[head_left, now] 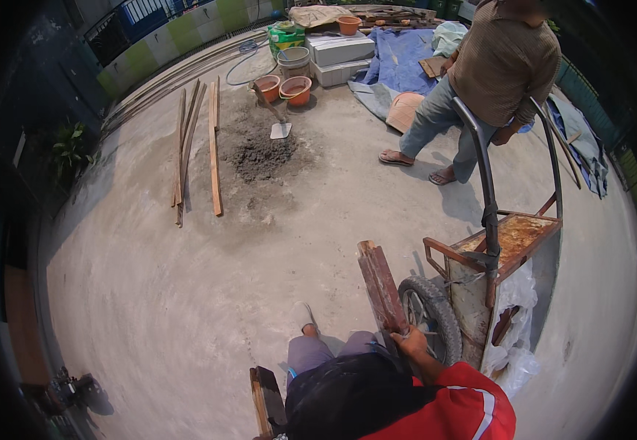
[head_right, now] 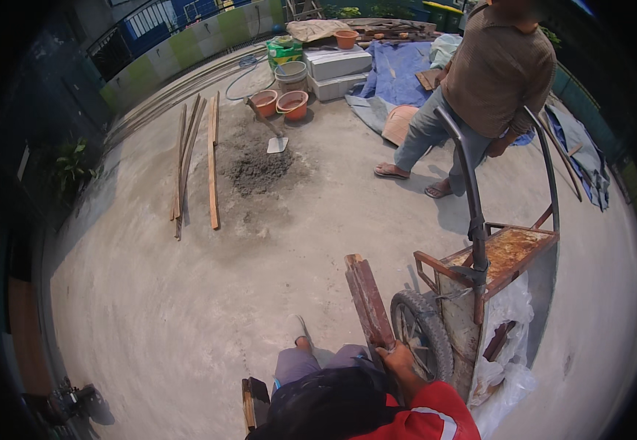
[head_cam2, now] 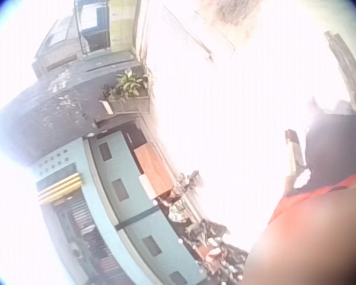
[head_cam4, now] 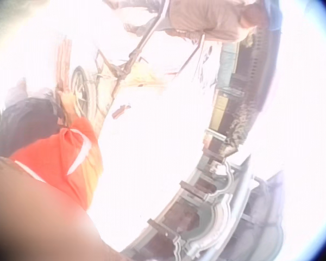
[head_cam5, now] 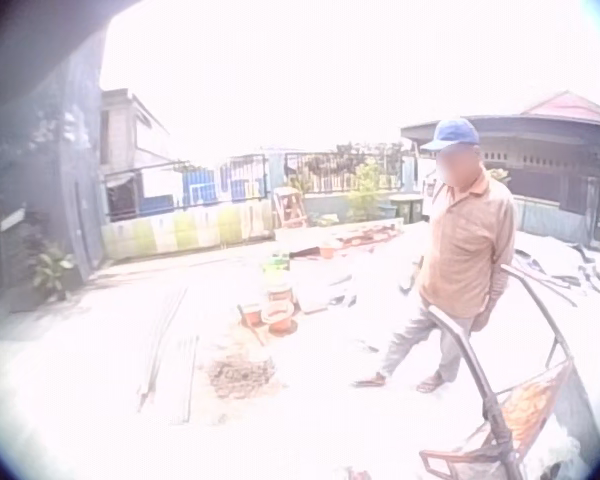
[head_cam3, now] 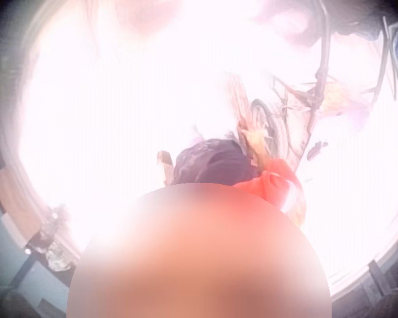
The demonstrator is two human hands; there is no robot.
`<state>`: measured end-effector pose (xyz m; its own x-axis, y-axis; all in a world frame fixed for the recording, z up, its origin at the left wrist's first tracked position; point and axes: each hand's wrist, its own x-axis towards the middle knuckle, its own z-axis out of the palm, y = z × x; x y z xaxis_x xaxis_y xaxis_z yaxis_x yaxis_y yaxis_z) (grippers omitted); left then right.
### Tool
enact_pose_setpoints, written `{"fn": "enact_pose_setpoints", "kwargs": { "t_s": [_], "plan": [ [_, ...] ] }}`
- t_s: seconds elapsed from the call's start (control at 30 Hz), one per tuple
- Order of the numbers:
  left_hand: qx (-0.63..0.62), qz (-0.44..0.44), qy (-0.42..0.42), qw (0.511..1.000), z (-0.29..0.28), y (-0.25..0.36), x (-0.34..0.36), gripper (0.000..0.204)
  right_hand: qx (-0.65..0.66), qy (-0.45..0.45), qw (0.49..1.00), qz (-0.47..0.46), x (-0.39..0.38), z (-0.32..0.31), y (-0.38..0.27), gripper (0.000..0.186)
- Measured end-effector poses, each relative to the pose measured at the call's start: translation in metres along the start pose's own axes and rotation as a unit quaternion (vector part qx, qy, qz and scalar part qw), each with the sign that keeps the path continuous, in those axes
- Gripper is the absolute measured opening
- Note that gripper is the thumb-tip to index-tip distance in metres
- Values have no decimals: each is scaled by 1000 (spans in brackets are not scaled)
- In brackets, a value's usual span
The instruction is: The person retrieves a wooden plank from a wheelbarrow and places it on a pile of materials. They then open a plastic bag in the wheelbarrow, remove a bundle of cardboard, and carry it to a yellow bin. The person returns to the wheelbarrow, removes a small wrapped item, and places it in the bin. Finally, they lift a blue tarp to reveal a wooden plank underneath.
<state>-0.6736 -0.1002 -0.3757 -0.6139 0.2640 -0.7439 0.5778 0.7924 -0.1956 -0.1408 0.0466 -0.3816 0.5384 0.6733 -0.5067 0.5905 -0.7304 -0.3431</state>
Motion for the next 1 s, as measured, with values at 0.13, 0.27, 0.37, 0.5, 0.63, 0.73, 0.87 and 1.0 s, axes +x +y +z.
{"fn": "enact_pose_setpoints", "kwargs": {
  "t_s": [0.13, 0.27, 0.37, 0.5, 0.63, 0.73, 0.87, 1.0],
  "plan": [
    [40, 7, -24, 999, -50, 16, 50, 65, 29, 41, 999, 17, -4, 18, -20, 64],
    [82, 53, -43, 994, -118, 66, 96, 65, 24, 51, 997, 51, -16, 20, -59, 65],
    [129, 124, -8, 984, -146, 98, 152, 66, 22, 87, 993, 74, -23, 34, -75, 64],
    [113, 128, -39, 985, -202, 155, 166, 68, 30, 120, 988, 95, -23, 51, -96, 66],
    [117, 147, -4, 982, -224, 188, 195, 68, 41, 126, 983, 124, -13, 72, -95, 64],
    [130, 141, 6, 981, -227, 199, 221, 70, 64, 98, 982, 149, -7, 64, -117, 60],
    [163, 133, 8, 978, -225, 226, 244, 70, 87, 145, 965, 201, 19, 71, -120, 57],
    [162, 134, 4, 978, -228, 265, 223, 69, 119, 126, 957, 231, 60, 51, -151, 61]
  ]
}}
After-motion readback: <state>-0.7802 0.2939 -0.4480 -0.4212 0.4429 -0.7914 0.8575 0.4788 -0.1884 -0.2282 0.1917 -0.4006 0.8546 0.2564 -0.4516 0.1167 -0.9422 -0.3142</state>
